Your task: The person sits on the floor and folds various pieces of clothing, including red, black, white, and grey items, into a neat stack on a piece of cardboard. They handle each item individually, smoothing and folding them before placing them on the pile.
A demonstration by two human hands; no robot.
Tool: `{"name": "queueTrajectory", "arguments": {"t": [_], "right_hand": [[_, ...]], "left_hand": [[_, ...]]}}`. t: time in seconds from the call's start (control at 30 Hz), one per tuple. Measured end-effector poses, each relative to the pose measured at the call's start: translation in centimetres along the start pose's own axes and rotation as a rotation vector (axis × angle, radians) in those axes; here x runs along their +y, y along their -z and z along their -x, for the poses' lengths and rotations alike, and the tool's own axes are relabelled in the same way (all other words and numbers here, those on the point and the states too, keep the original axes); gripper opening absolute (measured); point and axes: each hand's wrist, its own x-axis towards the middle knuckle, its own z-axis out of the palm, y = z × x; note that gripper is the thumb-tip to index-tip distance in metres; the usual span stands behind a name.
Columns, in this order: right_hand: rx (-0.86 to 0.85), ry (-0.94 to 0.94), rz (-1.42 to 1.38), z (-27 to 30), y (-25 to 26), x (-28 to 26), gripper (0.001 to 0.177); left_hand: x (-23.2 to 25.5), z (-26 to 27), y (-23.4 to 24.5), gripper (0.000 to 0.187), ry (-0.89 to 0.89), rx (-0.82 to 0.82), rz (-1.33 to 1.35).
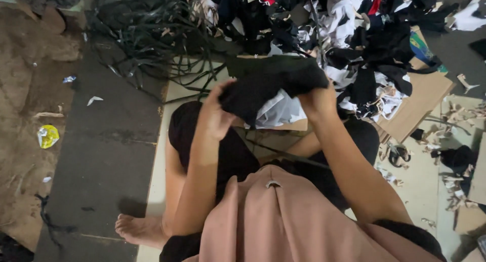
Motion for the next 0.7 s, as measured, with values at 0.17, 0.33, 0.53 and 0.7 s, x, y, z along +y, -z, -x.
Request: {"name": "queueTrajectory", "arguments": {"t": [0.17, 0.33, 0.53, 0.7], "right_hand": [[0.066, -0.141, -0.084, 0.3, 3.5, 5.4, 0.043], [0.013, -0.102, 0.252, 3.3, 4.9, 3.3, 0.051], [-0.044, 0.527, 0.886, 4.4, 3.6, -5.2, 0.062], [-0.483, 0.766, 0.956, 3.1, -5.5, -8.7, 0.077]], "left_hand": [[-2.9, -1.7, -0.9, 0.027, 0.026, -0.099, -0.153], [-2.2, -3.0, 0.4, 0.052, 0.124, -0.055, -0.364], [-0.4, -1.0, 0.6, 0.061, 0.110, -0.009, -0.462], [0.9, 2.4, -2.1, 0.071, 0.083, -0.012, -0.525]]}}
